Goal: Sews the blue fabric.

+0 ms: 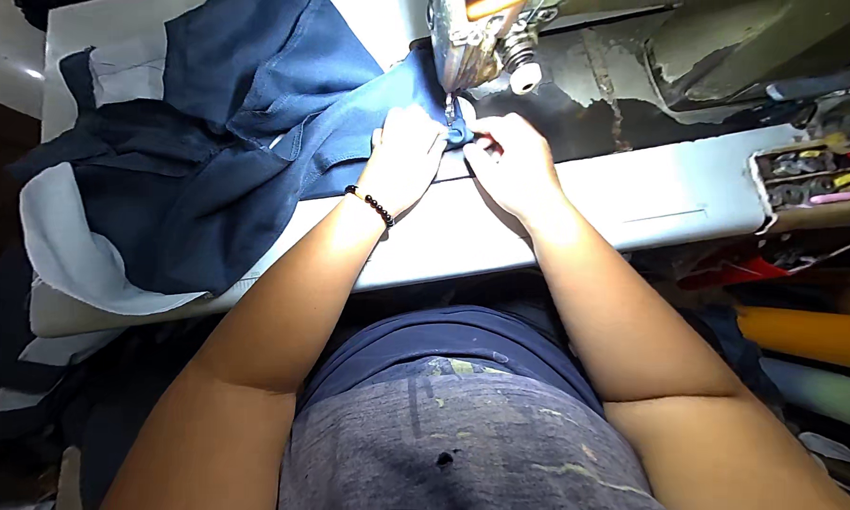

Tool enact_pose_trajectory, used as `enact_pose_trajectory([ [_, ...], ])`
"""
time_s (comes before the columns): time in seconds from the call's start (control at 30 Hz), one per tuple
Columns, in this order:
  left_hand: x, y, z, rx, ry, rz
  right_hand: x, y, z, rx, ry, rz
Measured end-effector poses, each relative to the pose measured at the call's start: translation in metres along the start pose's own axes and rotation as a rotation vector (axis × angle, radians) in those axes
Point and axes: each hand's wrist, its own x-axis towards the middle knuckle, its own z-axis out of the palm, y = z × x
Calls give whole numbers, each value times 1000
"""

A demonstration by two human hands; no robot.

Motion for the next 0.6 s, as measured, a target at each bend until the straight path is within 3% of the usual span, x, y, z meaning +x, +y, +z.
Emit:
enact_pose_trajectory([
  [0.17, 2, 11, -19, -54, -14, -19, 15, -10, 1, 9, -65, 117],
  [0.27, -33, 12, -43, 53, -2, 1, 31, -9, 9, 70, -42, 185],
  [0.37, -103, -22, -80, 296, 59, -180, 26, -10, 3, 32, -119, 208],
  [0.5, -203, -101, -116, 362, 60, -526, 9, -16, -15, -54, -320, 190],
  [0.6, -237, -118, -131, 324, 102, -433, 12, -13, -20, 30, -300, 160],
])
